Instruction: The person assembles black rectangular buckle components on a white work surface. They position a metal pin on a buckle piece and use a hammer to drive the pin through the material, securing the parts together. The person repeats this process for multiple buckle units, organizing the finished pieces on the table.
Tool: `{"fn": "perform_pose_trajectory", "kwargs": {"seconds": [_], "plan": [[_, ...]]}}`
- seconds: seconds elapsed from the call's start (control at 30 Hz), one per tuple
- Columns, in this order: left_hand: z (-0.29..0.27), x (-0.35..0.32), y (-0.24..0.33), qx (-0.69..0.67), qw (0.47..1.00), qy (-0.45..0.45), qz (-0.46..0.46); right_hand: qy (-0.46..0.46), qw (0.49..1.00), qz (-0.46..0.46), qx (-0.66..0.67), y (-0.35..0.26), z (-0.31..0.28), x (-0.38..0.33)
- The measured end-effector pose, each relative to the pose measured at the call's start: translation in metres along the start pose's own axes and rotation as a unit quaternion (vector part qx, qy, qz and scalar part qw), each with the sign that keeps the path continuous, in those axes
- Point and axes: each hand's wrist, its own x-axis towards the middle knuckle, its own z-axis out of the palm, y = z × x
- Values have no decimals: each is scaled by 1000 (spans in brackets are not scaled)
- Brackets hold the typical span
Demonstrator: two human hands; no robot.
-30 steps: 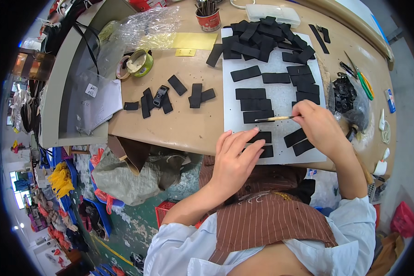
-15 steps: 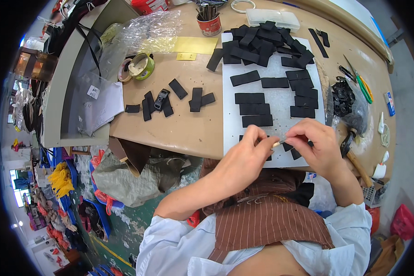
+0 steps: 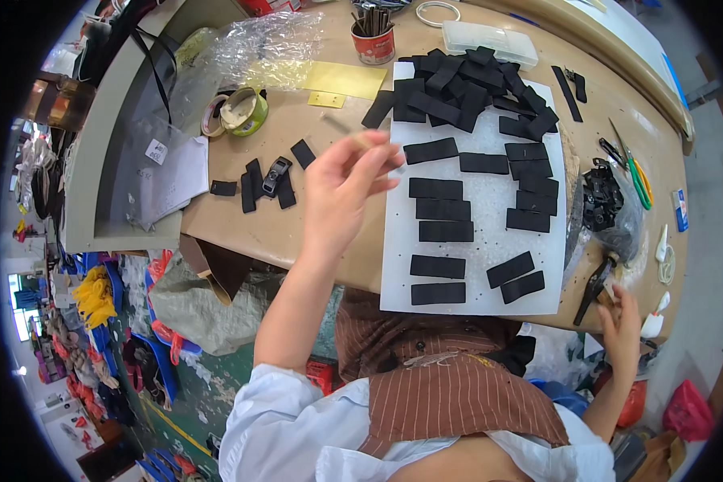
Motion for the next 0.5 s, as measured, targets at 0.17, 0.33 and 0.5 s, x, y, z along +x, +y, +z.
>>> {"fn": "perform_pose_trajectory", "kwargs": {"seconds": [0.17, 0.33, 0.5], "plan": [[42, 50, -32, 23, 996, -70, 45, 31, 995, -18, -98, 50, 17, -13], [47, 63, -41, 190, 979, -71, 34, 3, 998, -38, -57, 60, 4, -13], [44, 64, -47, 137, 989, -47, 39, -15, 894, 97, 437, 68, -19, -5]]}}
